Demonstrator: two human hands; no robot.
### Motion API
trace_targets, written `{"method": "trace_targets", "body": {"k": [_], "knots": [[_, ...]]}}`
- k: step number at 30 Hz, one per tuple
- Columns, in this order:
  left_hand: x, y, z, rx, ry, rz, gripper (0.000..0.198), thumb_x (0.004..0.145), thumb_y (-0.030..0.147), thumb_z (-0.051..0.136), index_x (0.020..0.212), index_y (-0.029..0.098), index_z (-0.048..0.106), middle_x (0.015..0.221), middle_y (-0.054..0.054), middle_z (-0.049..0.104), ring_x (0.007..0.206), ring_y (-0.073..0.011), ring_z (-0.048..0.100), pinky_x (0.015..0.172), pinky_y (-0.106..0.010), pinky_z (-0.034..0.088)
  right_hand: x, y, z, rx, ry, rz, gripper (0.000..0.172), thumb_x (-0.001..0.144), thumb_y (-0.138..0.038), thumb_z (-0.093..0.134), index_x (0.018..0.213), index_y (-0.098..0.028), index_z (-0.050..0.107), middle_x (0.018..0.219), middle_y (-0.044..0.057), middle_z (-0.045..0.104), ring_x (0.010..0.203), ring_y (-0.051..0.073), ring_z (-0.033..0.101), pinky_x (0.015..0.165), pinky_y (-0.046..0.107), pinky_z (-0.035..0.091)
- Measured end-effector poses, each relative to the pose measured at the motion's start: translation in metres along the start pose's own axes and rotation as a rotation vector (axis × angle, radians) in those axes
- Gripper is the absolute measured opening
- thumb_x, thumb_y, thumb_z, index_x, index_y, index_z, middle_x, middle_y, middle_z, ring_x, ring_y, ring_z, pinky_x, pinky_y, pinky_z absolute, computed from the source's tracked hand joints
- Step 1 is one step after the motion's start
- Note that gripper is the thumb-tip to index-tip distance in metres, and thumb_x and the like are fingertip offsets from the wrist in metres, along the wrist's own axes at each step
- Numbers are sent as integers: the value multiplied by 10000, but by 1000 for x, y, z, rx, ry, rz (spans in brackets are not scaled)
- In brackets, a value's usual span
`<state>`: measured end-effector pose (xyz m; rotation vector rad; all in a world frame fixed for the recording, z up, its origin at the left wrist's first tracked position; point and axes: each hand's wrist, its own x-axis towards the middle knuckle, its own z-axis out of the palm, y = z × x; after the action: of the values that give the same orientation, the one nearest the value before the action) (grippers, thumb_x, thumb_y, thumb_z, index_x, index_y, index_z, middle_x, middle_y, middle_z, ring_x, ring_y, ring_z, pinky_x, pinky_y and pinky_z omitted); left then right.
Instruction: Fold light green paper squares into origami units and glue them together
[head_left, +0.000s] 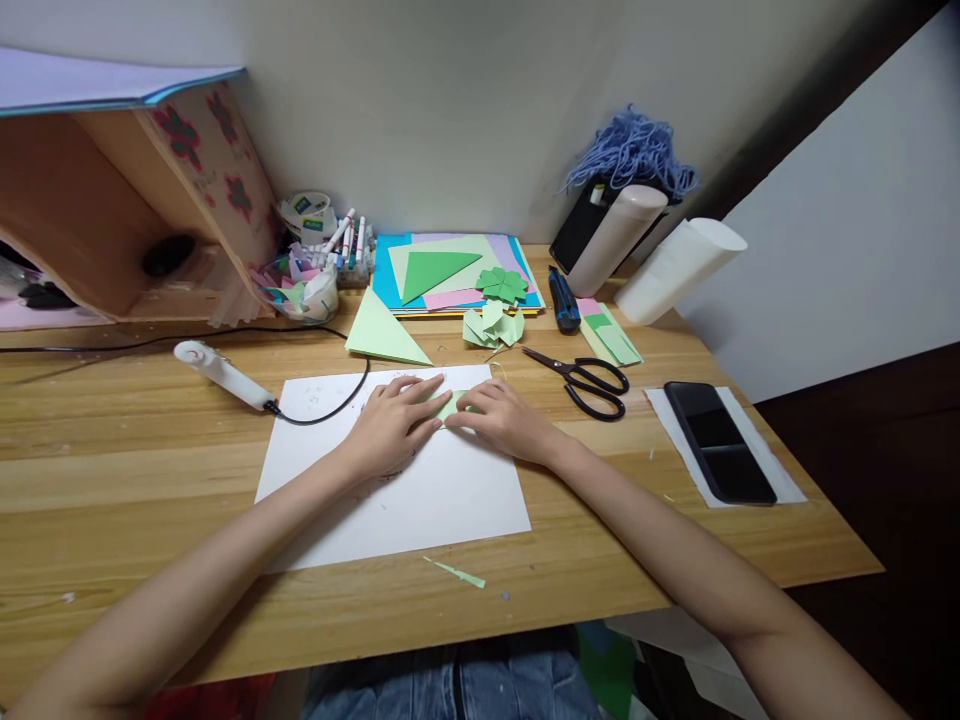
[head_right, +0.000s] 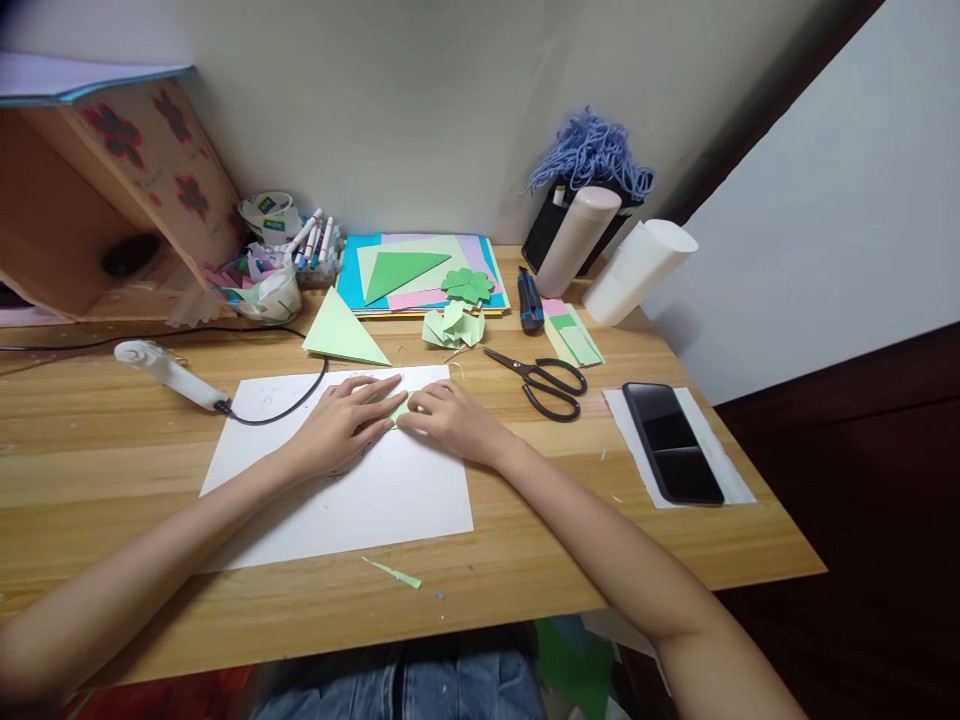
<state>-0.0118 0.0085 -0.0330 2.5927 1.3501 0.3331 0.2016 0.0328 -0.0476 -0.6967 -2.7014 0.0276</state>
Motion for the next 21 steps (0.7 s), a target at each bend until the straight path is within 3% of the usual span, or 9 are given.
{"method": "trace_targets", "body": {"k": [3, 8, 16, 21], "knots": [[0, 0, 0, -8, 9, -1, 388, 870, 386, 359, 1243, 323, 444, 1362, 6, 387, 1161, -241, 349, 897, -416, 326, -1, 1, -2, 2, 36, -105, 213, 886, -176, 407, 982, -246, 584, 904, 11, 611, 907, 149, 475, 902, 370, 298], [-1, -2, 0, 8, -27, 14, 413, 876, 402, 338, 1279, 332, 390, 1384, 15, 350, 1173, -237, 339, 910, -409, 309, -1, 1, -9, -2, -17, -161, 211, 871, -177, 416, 938, -187, 616, 833, 45, 612, 814, 155, 486, 740, 310, 383], [1, -12, -10, 24, -171, 102, 424, 895, 378, 282, 1317, 349, 313, 1426, 7, 259, 1240, -235, 286, 938, -394, 273, -14, 12, -24, 167, -4, -41, 129, 788, -186, 502, 801, -179, 630, 872, 57, 626, 854, 180, 502, 733, 326, 424], [4, -11, -9, -3, -102, 148, 461, 849, 427, 390, 1293, 304, 377, 1388, -36, 341, 1246, -242, 299, 978, -429, 229, -10, 13, -14, 169, 66, -36, 131, 798, -163, 480, 795, -166, 611, 821, 65, 632, 811, 166, 527, 696, 309, 450]]}}
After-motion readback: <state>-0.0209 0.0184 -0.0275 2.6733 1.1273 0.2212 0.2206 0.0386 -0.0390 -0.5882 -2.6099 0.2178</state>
